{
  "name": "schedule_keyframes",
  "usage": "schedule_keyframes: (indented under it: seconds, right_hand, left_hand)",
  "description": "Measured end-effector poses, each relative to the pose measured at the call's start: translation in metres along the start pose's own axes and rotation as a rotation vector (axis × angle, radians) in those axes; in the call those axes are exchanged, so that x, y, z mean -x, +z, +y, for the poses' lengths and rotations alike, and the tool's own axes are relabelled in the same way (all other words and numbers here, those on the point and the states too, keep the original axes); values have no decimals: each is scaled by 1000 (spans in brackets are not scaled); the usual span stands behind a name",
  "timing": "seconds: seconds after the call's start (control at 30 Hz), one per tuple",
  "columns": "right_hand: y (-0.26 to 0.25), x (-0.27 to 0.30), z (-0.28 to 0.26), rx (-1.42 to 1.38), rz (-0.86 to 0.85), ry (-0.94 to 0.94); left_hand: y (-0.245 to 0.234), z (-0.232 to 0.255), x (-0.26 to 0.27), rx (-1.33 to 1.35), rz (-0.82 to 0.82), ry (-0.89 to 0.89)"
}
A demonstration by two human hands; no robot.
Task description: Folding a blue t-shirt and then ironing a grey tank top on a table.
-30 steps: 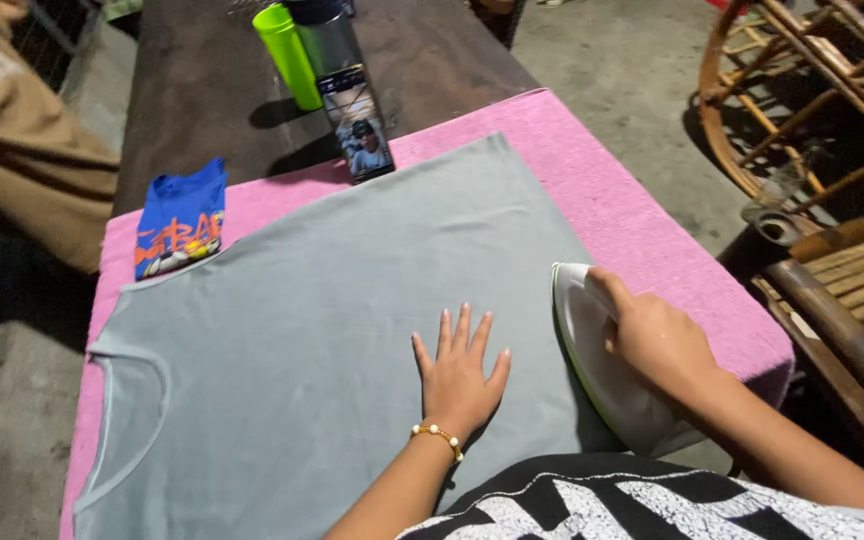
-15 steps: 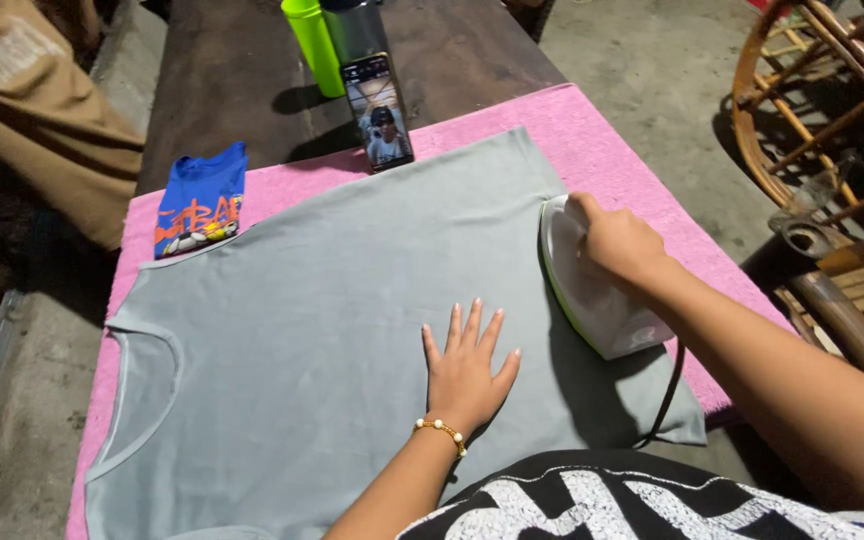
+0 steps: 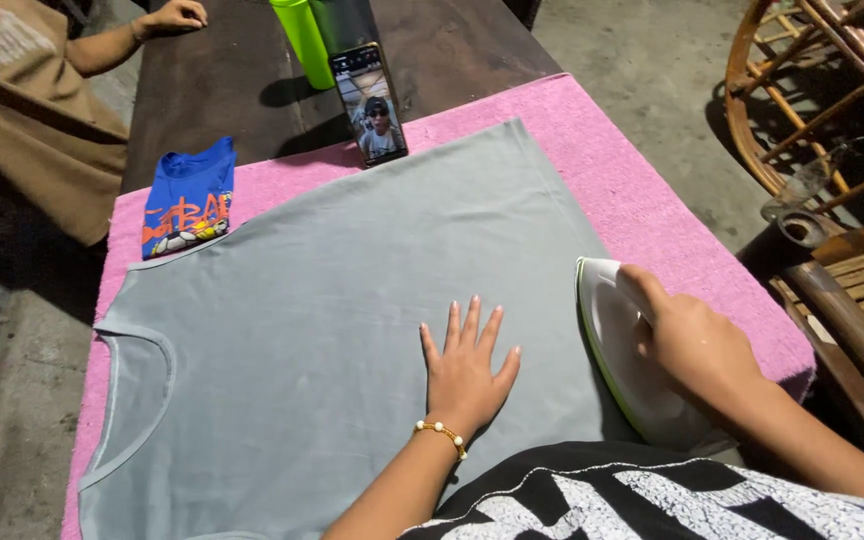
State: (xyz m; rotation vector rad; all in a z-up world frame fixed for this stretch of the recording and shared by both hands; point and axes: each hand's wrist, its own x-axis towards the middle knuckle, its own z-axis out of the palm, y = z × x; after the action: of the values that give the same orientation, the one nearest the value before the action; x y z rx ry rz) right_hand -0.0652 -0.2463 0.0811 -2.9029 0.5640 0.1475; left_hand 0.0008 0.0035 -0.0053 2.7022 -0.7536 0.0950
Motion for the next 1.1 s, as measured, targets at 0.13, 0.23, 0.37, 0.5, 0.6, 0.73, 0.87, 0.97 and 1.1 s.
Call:
schedule_keyframes:
  seconds: [0.13,0.23,0.37,0.5,0.6,0.73,0.87,0.97,1.1]
  right_hand:
    - [0,-30,-8,-30,24,-23]
    - [4,-65,-12,-62,44,-38]
    - [1,-83,-19,-104,122,-73]
    - [-2,-66,-17,-115,111,-52]
    - [-5,-47,-14,-106,99,-79]
    - [-6,-15,-7,-157,10,-92]
    - [-15,8,-15,-327,-43,-293]
    - [-22,11,-50,-348,-86,-363]
    - [-14,-19,-81,-447,-19,-446]
  left_hand:
    - [-1,0,0,2,-21,-1]
    - [1,0,-1,2,-19,6]
    - [-2,0,-1,6,-18,6]
    - [1,-1,0,7,-2,12]
    - [3,-2,0,2,-5,3]
    - [0,0,1,13,-15,-6]
    - [4,-3,-3,32,-54,-38]
    - [22,-12,1,157,119,-36]
    - [26,-29,-16,299,135,-160]
